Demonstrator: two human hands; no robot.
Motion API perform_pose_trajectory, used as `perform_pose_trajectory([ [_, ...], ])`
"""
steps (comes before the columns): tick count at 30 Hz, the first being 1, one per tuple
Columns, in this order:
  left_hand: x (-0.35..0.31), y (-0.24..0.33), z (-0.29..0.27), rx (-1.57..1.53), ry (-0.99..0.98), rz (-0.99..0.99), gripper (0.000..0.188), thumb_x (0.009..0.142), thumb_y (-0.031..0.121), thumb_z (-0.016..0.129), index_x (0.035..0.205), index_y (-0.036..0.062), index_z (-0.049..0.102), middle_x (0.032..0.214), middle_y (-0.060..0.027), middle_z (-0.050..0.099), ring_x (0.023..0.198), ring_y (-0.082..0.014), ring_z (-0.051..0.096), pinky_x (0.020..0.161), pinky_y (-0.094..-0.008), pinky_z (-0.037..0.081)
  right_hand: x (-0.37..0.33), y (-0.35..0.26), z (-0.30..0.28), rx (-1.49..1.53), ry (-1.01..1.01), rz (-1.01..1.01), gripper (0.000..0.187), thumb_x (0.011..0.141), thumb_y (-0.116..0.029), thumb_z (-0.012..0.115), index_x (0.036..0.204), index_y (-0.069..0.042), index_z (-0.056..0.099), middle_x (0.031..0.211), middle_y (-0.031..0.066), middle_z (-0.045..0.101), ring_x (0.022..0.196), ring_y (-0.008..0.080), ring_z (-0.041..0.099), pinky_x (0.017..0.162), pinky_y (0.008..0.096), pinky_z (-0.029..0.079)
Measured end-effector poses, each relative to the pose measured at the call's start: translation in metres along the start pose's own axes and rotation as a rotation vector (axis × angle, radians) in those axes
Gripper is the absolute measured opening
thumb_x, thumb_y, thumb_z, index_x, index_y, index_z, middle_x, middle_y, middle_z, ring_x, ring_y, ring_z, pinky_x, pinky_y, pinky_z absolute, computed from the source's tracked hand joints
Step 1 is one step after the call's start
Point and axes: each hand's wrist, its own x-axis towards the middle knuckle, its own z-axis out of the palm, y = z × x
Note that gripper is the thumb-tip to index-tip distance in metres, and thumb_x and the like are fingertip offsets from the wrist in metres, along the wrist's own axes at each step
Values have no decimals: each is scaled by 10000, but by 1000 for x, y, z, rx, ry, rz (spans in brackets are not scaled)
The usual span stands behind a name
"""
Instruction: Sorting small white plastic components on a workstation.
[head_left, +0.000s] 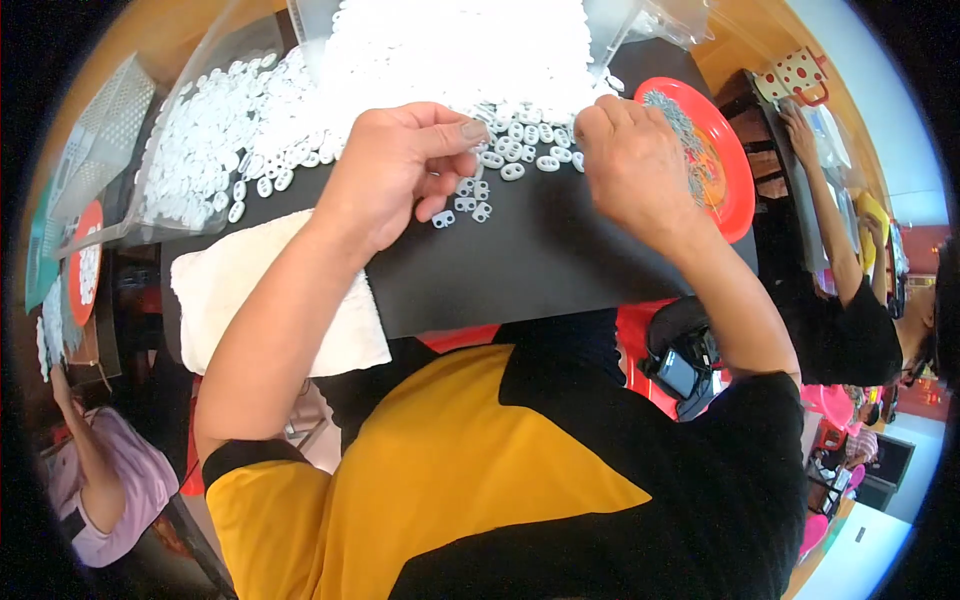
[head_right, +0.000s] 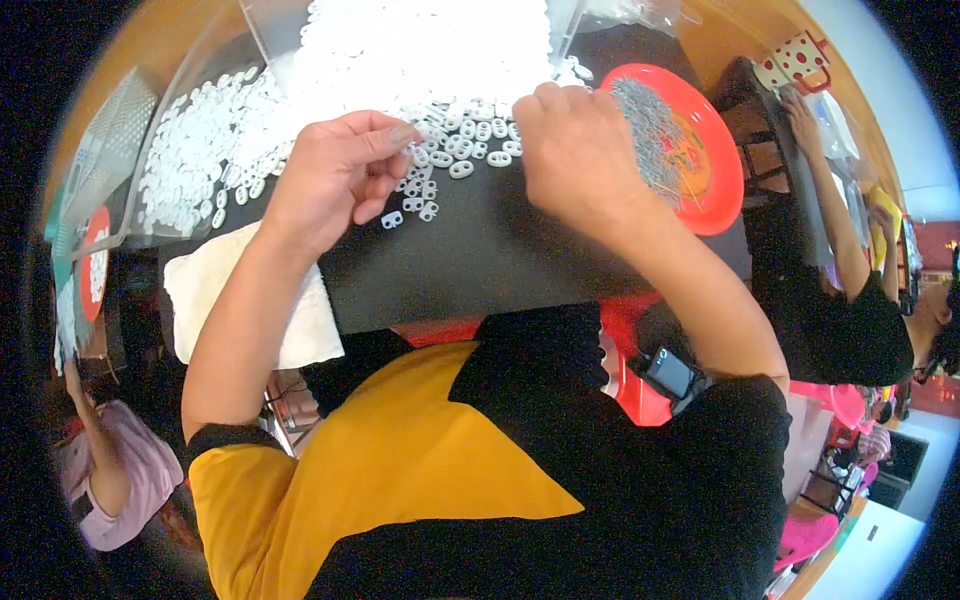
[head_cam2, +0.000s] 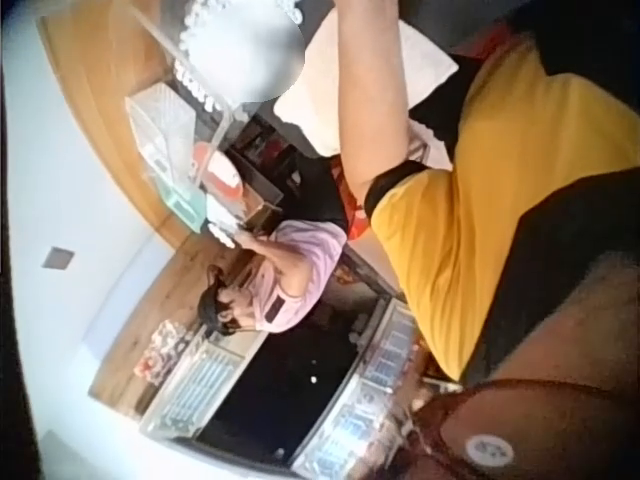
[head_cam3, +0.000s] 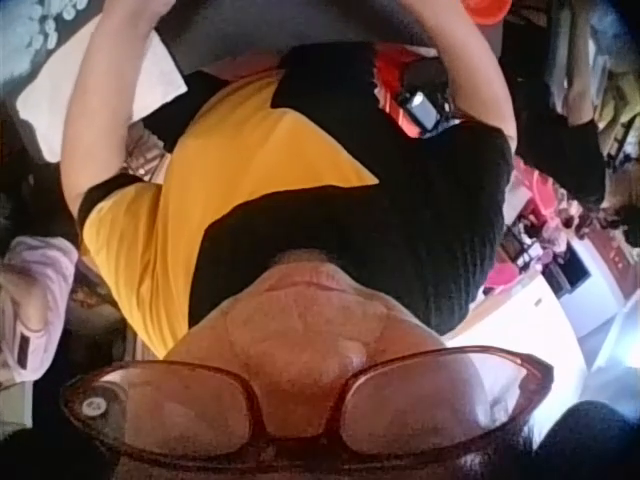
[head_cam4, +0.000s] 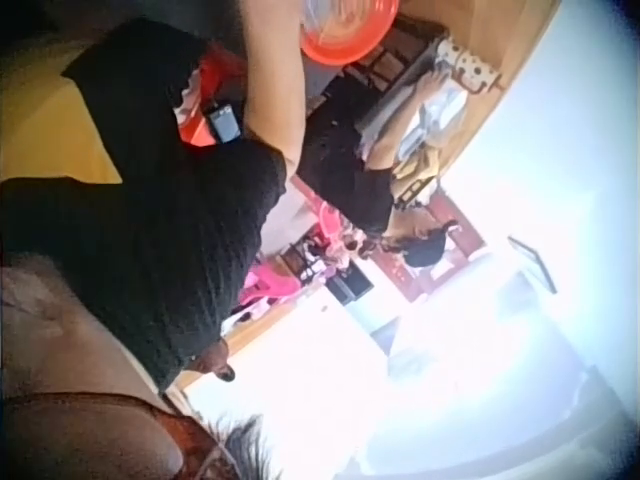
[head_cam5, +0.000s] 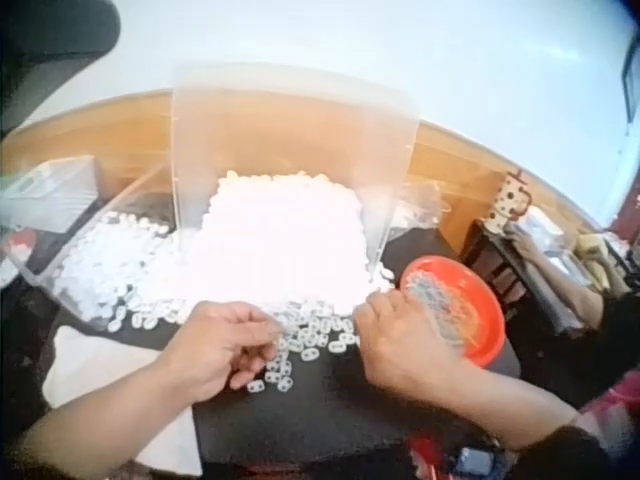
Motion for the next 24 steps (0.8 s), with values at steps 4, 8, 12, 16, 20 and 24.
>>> perform_pose_trajectory([
  [4, 3, -5, 1, -26, 51, 14, 138, 864, 102, 679, 893, -28, 644, 691, -66, 607, 499, -88, 516, 382, -212, 359, 29, -29, -3, 258, 171, -6, 157, 721, -3, 583, 859, -65, 540, 815, 99, 538, 761, 303, 559, 675, 399, 426],
  [8, 3, -1, -1, -125, 63, 12, 119, 869, 89, 672, 894, -23, 640, 700, -64, 604, 536, -104, 537, 397, -222, 377, 46, -47, 0, 294, 277, -38, 159, 701, -11, 587, 842, -62, 534, 797, 97, 528, 731, 300, 543, 659, 397, 414],
  [12, 2, -1, -3, -206, 52, 21, 130, 878, 96, 667, 878, -28, 628, 715, -73, 610, 555, -114, 551, 409, -229, 389, 56, -51, -2, 266, 281, -80, 175, 673, -35, 601, 828, -62, 525, 805, 91, 498, 744, 284, 513, 667, 376, 393],
  [16, 3, -1, -7, -241, 52, -7, 137, 883, 95, 664, 885, -33, 616, 720, -77, 612, 559, -121, 555, 419, -239, 394, 60, -52, 3, 307, 326, -121, 194, 663, -29, 606, 836, -60, 524, 808, 90, 483, 754, 281, 501, 670, 376, 385],
  [20, 7, -2, -10, -302, 21, -26, 137, 895, 93, 648, 903, -35, 600, 732, -81, 604, 565, -132, 554, 430, -250, 394, 59, -52, 11, 397, 401, -122, 182, 683, 5, 619, 841, -52, 548, 808, 89, 517, 745, 286, 522, 669, 379, 409],
  [24, 15, -6, -16, -378, -79, -28, 143, 921, 106, 611, 921, -35, 588, 746, -82, 594, 578, -138, 550, 433, -251, 390, 57, -47, 23, 602, 495, -74, 162, 745, 48, 633, 885, -25, 595, 810, 93, 570, 734, 279, 578, 649, 339, 462],
])
